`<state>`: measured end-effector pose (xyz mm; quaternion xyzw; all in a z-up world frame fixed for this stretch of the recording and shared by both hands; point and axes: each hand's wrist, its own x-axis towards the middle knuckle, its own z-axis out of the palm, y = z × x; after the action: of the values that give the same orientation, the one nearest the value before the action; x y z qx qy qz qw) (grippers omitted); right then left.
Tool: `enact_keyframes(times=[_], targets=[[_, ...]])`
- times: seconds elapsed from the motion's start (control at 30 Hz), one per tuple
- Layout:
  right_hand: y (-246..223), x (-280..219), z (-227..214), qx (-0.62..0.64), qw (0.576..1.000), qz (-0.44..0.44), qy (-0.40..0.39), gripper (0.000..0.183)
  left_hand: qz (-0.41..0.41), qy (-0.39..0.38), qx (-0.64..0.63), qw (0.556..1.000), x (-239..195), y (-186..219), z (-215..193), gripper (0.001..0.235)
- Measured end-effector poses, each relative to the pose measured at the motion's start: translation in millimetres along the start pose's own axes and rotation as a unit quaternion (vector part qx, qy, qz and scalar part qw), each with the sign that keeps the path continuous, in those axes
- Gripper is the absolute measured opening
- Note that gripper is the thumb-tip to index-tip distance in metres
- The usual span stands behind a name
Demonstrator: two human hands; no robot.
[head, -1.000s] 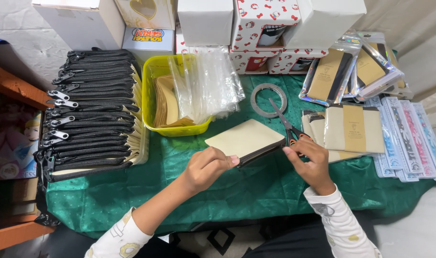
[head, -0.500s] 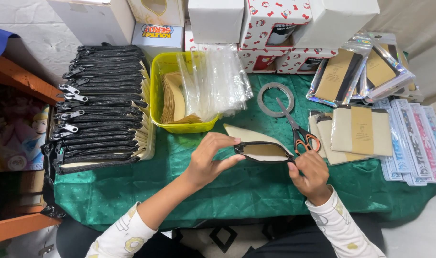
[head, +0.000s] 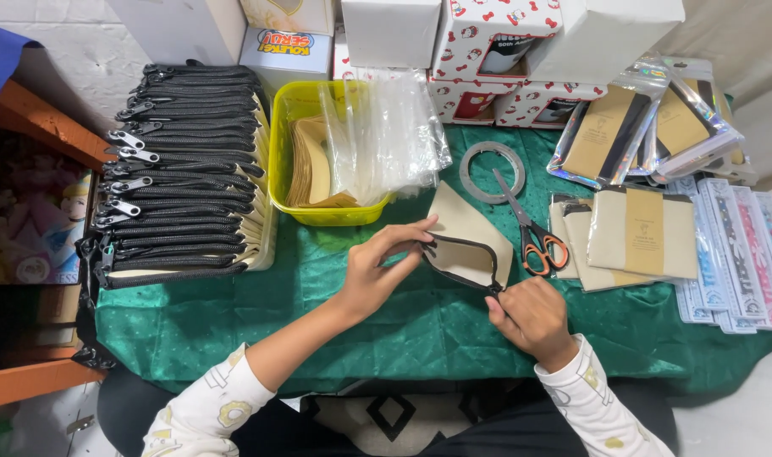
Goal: Trimming excess threads from a small fabric pouch and packaging it into a clear plastic sleeve.
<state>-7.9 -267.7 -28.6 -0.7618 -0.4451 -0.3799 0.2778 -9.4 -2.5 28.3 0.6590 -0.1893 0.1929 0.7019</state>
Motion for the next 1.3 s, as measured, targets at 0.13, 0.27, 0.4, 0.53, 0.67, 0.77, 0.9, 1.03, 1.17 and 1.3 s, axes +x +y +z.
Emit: enact_keyframes(times=[0.13,0.27,0.4,0.53,0.67,0.77,0.9,1.03,1.17,1.3], targets=[[8,-7,2,-0.002,1.0,-0.007,0.021,0.032,0.006,0.034,-0.008,0.999,0,-4,-1,0.019],[17,-14,-2,0.016,0.998,0.022,0.06,0.035,0.022,0.034,0.067,0.997,-3,-3,-5,0.019],[12,-10,-10,0.075,0.99,0.075,0.096,0.035,0.032,0.038,0.073,0.996,-4,2,-5,0.017],[7,6,-20,0.092,0.988,0.098,0.08,0.041,-0.015,0.044,-0.014,0.999,-7,-1,-7,0.011],[18,25,-30,0.012,0.979,0.204,-0.017,0.056,-0.105,0.007,-0.13,0.986,-10,1,-5,0.012],[24,24,-27,-0.174,0.946,0.251,-0.112,0.025,-0.153,-0.037,-0.126,0.98,-14,2,3,0.013],[25,10,-17,-0.324,0.889,0.261,-0.193,0.015,-0.274,-0.034,-0.114,0.955,-10,4,7,0.022],[6,23,-20,-0.306,0.884,0.297,-0.191,0.019,-0.311,-0.048,-0.103,0.943,-1,10,2,0.026],[5,15,-23,-0.296,0.868,0.332,-0.219,0.019,-0.359,-0.067,-0.12,0.923,-8,4,5,0.027],[6,14,-26,-0.216,0.866,0.409,-0.191,0.026,-0.366,-0.078,-0.114,0.92,-10,-6,3,0.02]])
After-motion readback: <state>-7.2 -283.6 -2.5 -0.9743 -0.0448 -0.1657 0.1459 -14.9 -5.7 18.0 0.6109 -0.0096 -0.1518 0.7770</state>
